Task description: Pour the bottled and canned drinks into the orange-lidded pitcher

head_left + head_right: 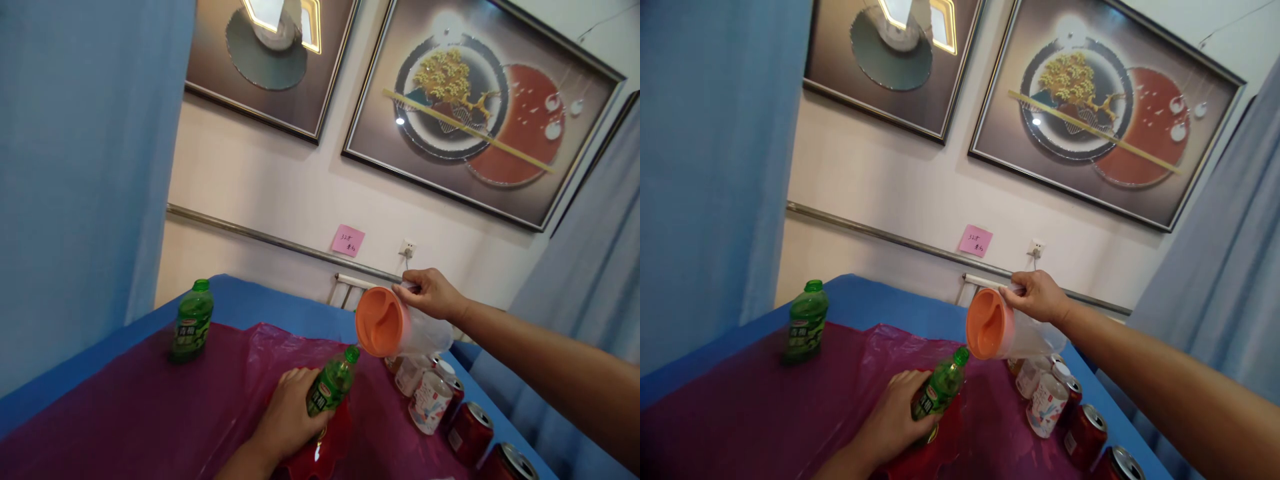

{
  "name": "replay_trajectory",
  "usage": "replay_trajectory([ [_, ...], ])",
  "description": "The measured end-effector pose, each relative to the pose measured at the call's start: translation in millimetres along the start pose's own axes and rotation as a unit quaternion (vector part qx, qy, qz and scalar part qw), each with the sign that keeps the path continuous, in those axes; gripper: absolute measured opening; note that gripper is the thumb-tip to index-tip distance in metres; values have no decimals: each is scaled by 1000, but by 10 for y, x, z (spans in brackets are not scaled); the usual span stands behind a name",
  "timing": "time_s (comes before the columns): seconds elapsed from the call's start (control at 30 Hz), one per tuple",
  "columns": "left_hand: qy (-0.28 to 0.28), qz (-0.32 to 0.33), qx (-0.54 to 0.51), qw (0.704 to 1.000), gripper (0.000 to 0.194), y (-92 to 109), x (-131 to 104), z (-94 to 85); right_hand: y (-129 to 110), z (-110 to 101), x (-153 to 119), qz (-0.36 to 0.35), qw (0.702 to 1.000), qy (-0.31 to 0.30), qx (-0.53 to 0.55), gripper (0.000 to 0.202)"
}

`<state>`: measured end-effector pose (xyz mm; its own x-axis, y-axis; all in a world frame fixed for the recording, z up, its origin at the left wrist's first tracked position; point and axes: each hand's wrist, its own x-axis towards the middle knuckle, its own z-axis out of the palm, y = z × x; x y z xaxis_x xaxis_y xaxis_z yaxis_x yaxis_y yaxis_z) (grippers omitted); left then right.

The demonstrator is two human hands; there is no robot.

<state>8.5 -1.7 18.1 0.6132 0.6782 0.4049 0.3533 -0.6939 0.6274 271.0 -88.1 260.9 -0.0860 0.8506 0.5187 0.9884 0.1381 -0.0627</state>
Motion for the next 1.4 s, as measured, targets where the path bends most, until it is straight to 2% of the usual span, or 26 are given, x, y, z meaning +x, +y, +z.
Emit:
replay_trajectory([
  [1.4, 9, 11, 9, 1000, 44, -52, -13, 38, -13, -28, 2, 4, 1000, -8, -15, 45],
])
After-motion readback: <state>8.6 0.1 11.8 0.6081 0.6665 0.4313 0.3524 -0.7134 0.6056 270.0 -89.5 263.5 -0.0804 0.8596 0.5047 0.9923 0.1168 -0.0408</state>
